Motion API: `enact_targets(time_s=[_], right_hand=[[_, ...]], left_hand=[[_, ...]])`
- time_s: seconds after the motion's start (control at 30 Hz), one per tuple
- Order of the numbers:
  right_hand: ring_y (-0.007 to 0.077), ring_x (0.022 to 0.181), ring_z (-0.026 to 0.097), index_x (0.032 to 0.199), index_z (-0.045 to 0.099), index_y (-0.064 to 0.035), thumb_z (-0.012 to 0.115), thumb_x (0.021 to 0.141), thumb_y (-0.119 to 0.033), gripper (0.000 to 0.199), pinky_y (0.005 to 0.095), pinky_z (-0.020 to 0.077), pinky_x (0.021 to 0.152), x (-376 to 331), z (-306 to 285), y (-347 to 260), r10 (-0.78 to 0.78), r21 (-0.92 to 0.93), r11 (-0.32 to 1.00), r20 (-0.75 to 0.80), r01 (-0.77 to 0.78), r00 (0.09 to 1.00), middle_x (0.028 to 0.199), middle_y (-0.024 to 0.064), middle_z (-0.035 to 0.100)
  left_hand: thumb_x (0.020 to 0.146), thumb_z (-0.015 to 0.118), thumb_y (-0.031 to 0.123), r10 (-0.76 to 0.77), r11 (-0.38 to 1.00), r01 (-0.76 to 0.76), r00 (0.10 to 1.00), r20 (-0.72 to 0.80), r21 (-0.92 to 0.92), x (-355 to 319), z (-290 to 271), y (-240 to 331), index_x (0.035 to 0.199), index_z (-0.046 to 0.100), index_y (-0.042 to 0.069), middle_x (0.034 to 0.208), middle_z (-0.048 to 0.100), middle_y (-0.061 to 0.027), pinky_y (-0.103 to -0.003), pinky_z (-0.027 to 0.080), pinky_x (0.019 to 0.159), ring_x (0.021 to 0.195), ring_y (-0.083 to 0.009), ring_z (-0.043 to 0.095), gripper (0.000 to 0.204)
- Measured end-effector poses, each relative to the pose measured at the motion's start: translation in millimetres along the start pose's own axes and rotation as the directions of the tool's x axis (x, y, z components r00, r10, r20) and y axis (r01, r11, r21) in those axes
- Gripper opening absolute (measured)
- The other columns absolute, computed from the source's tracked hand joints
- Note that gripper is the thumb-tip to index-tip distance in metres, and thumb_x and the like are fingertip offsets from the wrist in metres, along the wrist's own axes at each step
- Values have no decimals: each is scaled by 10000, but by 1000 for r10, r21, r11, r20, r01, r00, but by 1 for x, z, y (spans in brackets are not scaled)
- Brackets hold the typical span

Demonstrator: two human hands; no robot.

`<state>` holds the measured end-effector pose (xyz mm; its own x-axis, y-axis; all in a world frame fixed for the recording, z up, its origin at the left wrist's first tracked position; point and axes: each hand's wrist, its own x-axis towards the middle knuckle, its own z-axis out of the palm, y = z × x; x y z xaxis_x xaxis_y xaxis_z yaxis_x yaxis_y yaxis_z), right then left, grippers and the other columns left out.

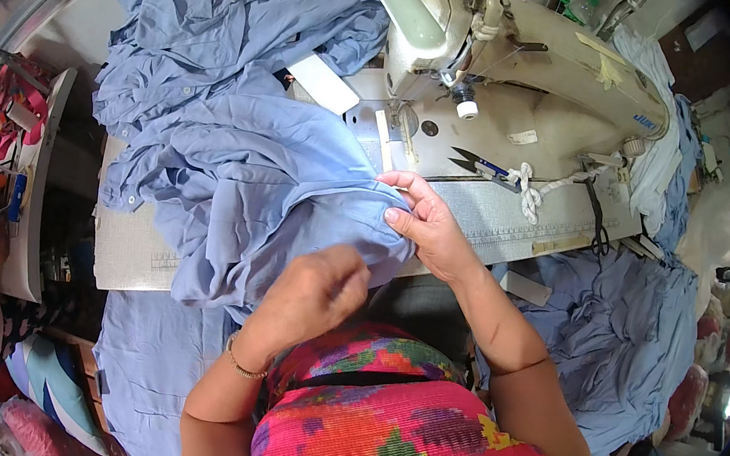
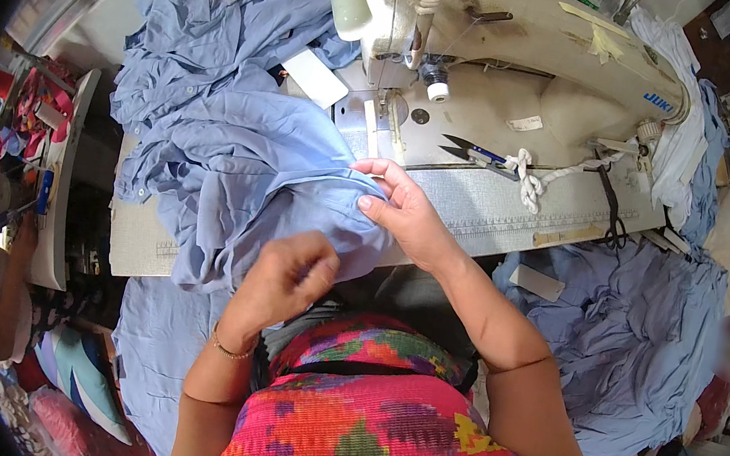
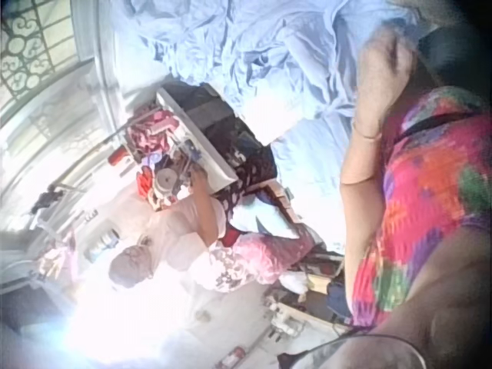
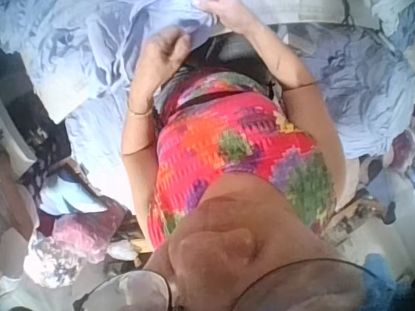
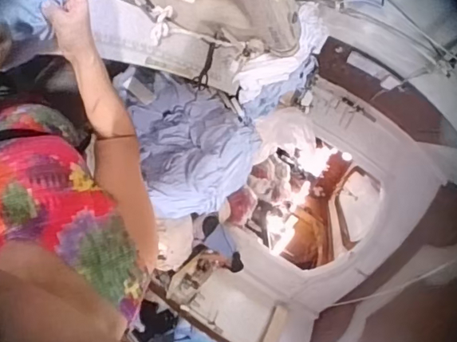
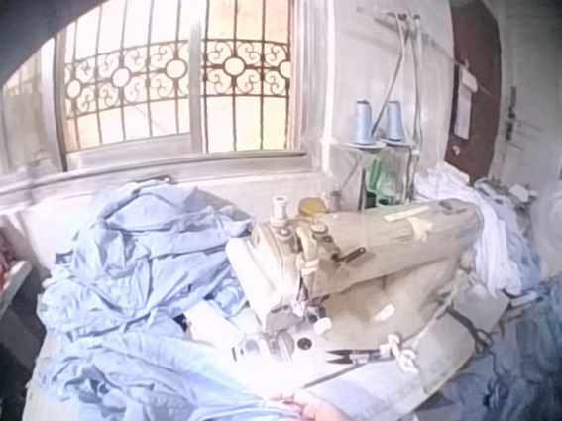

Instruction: The person trims threads from a blue shirt using small snips and inspects the collar and button area at a sewing machine workstation.

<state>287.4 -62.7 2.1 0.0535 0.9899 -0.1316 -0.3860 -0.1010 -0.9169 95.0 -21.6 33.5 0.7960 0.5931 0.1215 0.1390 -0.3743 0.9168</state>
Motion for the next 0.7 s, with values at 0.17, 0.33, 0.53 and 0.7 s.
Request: enact_targets(time_s=[0.17, 0.33, 0.53, 0.7], right_hand=[[81, 942, 518, 1185, 448, -35, 582, 834, -31, 375, 220, 423, 835, 2, 5, -3, -14, 21, 1000, 6, 14, 1000, 1066, 42, 544], [96, 977, 521, 1187, 447, -31, 581, 826, -19, 385, 232, 421, 860, 0, 7, -4, -25, 75, 997, 2, 25, 1000, 1090, 56, 546], [93, 986, 515, 1188, 441, -19, 580, 823, -12, 391, 235, 420, 860, 0, 7, 1, -57, 15, 998, 0, 57, 998, 1095, 59, 547], [88, 972, 513, 1179, 438, -11, 584, 819, -4, 388, 234, 423, 850, -2, 8, 4, -89, -46, 995, -19, 88, 996, 1083, 60, 550]], left_hand=[[793, 632, 61, 80, 990, -98, 982, -170, -98, 11, 7, -13, 765, 554, -25, 762, 561, -86, -280, 431, 622, 686, -181, 535, 119], [796, 636, 53, -25, 988, -22, 954, -300, -151, 19, 18, -21, 785, 573, -10, 800, 533, -54, -244, 426, 639, 702, -130, 521, 90], [813, 628, 69, -207, 965, 141, 927, -312, -222, 20, 26, -28, 781, 571, -22, 809, 504, -7, -196, 410, 618, 701, -59, 500, 112], [821, 593, 53, -243, 952, 172, 927, -286, -254, 23, 24, -28, 757, 575, -29, 816, 509, -5, -193, 402, 613, 703, -55, 503, 105]])
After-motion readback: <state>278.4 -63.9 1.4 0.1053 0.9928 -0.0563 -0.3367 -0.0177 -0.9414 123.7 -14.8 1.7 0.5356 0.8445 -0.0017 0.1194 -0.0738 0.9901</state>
